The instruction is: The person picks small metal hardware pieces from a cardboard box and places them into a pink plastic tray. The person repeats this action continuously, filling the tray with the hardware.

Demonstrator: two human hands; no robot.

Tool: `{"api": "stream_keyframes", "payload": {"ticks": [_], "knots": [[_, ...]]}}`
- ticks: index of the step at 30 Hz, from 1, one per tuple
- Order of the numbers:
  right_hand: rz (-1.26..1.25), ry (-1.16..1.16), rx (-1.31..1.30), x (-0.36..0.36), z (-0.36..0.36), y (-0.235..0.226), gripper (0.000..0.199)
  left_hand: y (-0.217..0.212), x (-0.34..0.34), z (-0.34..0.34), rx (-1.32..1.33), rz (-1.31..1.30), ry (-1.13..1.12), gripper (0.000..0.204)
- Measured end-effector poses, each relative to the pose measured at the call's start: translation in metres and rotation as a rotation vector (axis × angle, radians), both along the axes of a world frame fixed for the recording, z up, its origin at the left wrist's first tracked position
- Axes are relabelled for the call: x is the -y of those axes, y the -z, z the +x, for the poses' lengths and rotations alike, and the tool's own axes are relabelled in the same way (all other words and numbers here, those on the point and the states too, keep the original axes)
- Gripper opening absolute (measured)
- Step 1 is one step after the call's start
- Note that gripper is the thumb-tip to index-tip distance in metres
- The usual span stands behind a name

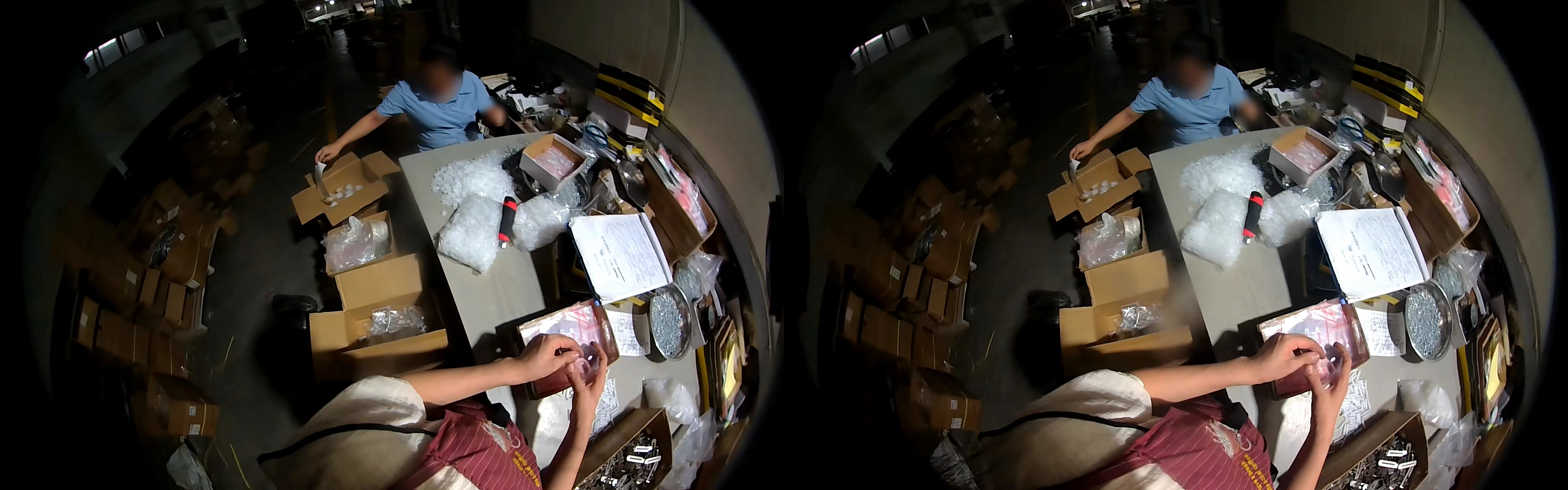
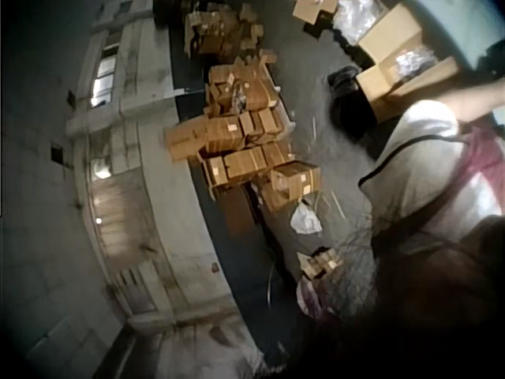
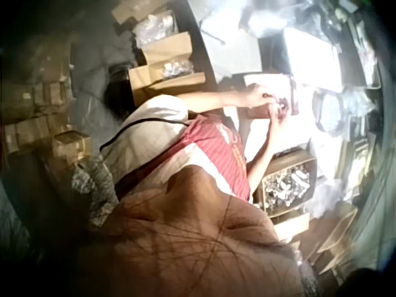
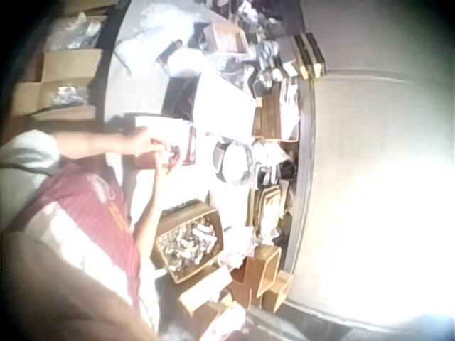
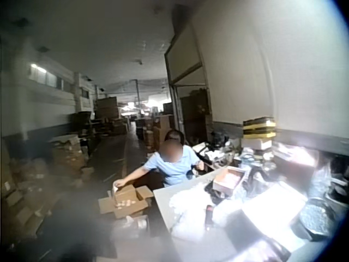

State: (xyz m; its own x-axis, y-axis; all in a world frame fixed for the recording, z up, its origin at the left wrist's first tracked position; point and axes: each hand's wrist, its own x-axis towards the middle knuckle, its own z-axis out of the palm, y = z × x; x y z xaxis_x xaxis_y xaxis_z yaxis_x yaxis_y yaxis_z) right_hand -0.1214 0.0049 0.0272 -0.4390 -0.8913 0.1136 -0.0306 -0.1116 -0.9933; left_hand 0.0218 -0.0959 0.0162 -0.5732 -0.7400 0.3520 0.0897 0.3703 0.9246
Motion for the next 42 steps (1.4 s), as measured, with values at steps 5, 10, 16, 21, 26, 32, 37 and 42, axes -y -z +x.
{"api": "stream_keyframes", "payload": {"ticks": [5, 10, 16, 21, 26, 32, 37, 42], "knots": [[-0.135, 0.156, 0.064, 0.001, -0.018, 0.007, 0.012, 0.001, 0.004, 0.006, 0.008, 0.225, 0.029, 0.02], [-0.155, 0.259, -0.492, -0.009, -0.014, -0.02, 0.029, 0.011, -0.001, 0.009, 0.104, -0.129, -0.14, 0.042], [0.012, 0.04, -0.774, -0.024, 0.004, -0.045, 0.051, -0.023, -0.01, 0.004, 0.066, -0.12, 0.069, 0.048], [0.005, 0.212, -0.283, -0.033, 0.0, -0.04, 0.044, -0.019, -0.005, 0.006, 0.125, -0.166, 0.085, 0.017], [0.0, 0.067, -0.539, -0.043, -0.009, -0.033, 0.049, -0.028, -0.019, 0.001, -0.002, -0.307, 0.091, 0.017], [0.169, -0.073, -0.127, -0.059, -0.009, -0.033, 0.047, -0.043, -0.022, 0.0, -0.024, -0.253, -0.015, 0.02], [0.164, -0.094, 0.129, -0.07, 0.006, -0.029, 0.047, -0.046, -0.019, 0.006, 0.138, -0.052, 0.116, 0.025], [0.1, 0.11, -0.474, -0.082, -0.007, -0.006, 0.05, -0.025, -0.028, 0.002, 0.061, -0.204, 0.176, 0.028]]}}
